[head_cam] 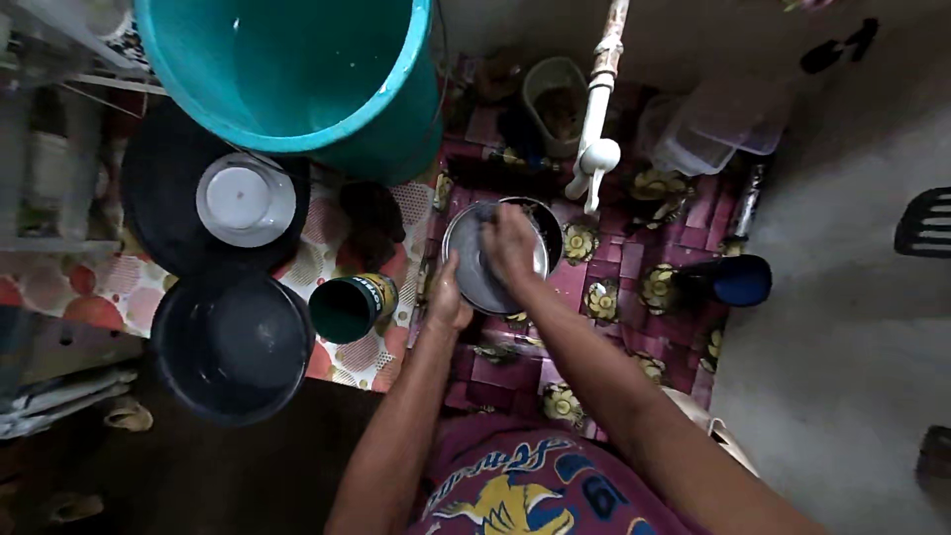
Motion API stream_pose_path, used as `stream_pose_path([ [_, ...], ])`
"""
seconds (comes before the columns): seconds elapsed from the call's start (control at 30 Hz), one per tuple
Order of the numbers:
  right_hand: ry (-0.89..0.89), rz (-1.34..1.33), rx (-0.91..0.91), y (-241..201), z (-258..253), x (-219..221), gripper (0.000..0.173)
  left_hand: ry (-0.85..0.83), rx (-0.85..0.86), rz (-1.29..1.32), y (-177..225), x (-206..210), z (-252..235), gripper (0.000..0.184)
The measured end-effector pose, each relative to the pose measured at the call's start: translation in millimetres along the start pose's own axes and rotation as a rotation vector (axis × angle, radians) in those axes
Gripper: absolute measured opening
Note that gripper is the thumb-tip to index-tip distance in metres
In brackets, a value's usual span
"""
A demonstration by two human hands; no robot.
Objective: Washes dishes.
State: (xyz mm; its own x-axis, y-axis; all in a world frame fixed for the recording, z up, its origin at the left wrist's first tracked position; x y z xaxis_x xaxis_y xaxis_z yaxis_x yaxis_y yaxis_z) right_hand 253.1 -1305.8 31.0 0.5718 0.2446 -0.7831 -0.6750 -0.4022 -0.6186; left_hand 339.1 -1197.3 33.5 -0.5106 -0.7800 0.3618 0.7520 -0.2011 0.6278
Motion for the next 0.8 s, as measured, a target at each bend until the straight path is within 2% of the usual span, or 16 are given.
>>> stream_pose_path([
  [0.07,-0.109,-0.074,-0.110,-29,15,8,0.024,0.017,0.034,0.027,7,1,-5,0.045],
  [0.13,-0.273,-0.010,-0.079,-13,19,6,0.026,0.027,0.083,0.015,21,-16,-6,0.048],
  [0.17,-0.277,0.046,0.001,6,11,3,0.027,0.048,0.088,-0.011,23,-21,-4,0.050],
  [0.23,-0.123,0.089,0.107,22,-11,-1,0.027,0.074,0.063,-0.036,15,-16,3,0.050],
  [0.3,-0.046,0.000,0.016,-7,-8,4,0.026,0.046,0.037,-0.009,3,-3,5,0.048],
  [0.37,-0.120,-0.086,-0.168,-36,12,7,0.022,0.044,0.073,0.026,11,-5,0,0.043],
  [0.4,-0.177,-0.073,-0.212,-34,19,5,0.022,0.039,0.100,0.033,21,-13,0,0.044],
  [0.47,-0.277,0.081,-0.112,-7,8,1,0.025,0.076,0.120,0.008,31,-26,3,0.048],
  [0.53,-0.153,0.135,0.021,10,-16,-4,0.025,0.127,0.098,-0.032,23,-22,8,0.049],
  [0.6,-0.057,0.036,-0.031,-13,-15,1,0.024,0.125,0.065,-0.036,14,-8,8,0.048],
  [0.67,-0.131,-0.117,-0.196,-40,14,9,0.023,0.104,0.067,-0.015,19,-7,3,0.044],
  [0.73,-0.285,-0.102,-0.290,-34,28,7,0.025,0.087,0.108,-0.010,36,-22,1,0.048],
  [0.8,-0.352,0.052,-0.166,3,11,1,0.026,0.087,0.132,-0.023,37,-29,5,0.050],
])
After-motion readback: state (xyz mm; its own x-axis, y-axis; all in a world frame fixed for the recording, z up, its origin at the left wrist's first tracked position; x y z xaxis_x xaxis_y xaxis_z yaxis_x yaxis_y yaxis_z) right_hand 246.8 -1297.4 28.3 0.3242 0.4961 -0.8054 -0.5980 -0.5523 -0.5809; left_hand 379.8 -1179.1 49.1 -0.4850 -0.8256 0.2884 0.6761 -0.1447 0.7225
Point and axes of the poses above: each hand's wrist, its own z-axis away from the middle knuckle, its own x-axis out of the palm, y = z × x, the point moved 5 cm from there along -z, towards the middle knuckle, and after that the axes turned 6 degrees about y, right-handed, at the moved point
